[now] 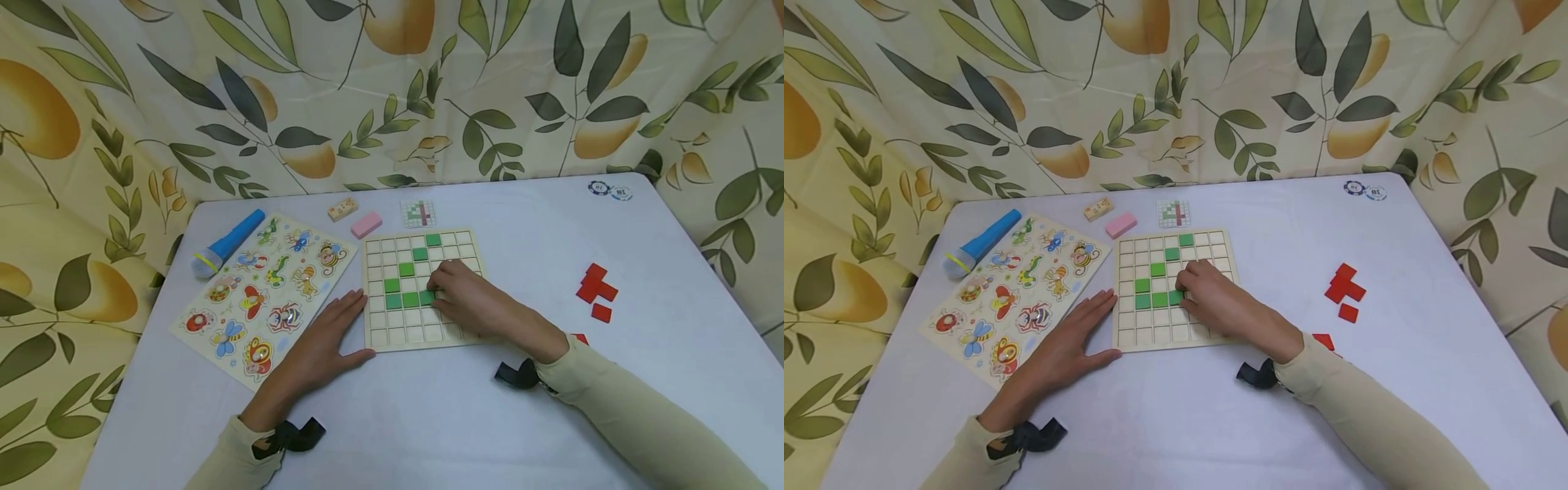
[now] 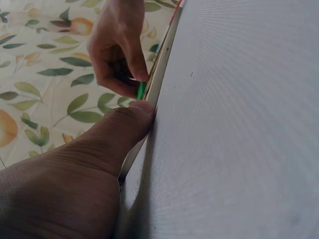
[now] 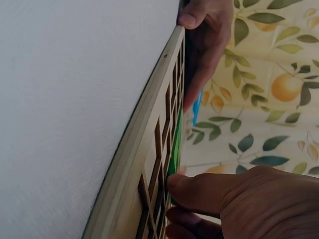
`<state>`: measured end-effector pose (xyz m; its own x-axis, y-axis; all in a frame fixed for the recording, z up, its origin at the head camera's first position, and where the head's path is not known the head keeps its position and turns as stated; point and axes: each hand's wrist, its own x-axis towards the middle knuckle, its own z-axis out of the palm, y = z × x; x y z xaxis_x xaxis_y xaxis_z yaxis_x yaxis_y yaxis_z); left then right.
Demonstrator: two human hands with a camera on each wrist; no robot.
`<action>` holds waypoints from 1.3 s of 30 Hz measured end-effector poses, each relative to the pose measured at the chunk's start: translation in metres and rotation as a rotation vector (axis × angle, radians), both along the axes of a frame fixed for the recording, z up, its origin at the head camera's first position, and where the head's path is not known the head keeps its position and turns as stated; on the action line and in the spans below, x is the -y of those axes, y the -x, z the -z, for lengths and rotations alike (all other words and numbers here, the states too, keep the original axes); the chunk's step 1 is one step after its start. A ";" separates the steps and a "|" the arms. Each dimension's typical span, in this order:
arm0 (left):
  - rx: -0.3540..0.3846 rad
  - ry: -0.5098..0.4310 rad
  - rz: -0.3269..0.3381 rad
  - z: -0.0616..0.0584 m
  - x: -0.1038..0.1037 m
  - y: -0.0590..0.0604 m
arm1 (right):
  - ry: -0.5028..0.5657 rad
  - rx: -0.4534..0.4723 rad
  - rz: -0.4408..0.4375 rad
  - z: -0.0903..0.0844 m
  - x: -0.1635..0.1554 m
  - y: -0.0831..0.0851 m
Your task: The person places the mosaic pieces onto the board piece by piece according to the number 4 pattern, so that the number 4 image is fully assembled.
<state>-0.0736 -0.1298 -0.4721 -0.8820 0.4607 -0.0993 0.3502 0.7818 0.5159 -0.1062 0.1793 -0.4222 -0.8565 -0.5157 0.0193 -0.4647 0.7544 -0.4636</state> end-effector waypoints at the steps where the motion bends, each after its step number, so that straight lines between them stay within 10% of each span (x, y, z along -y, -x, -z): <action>1: 0.001 0.000 0.001 0.000 0.000 0.000 | -0.001 0.004 0.001 0.000 0.001 0.000; 25: 0.015 0.004 0.005 -0.002 -0.001 0.000 | 0.077 0.255 0.114 0.001 0.007 0.021; 32: 0.012 -0.009 -0.001 0.000 -0.002 0.000 | 0.062 0.210 0.100 -0.004 -0.008 0.002; 39: 0.009 0.004 -0.001 -0.003 -0.002 -0.003 | 0.163 0.095 0.299 -0.040 -0.065 -0.033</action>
<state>-0.0711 -0.1274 -0.4691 -0.8816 0.4591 -0.1091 0.3447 0.7844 0.5157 -0.0733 0.2442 -0.3827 -0.9710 -0.2389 -0.0066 -0.1836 0.7633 -0.6194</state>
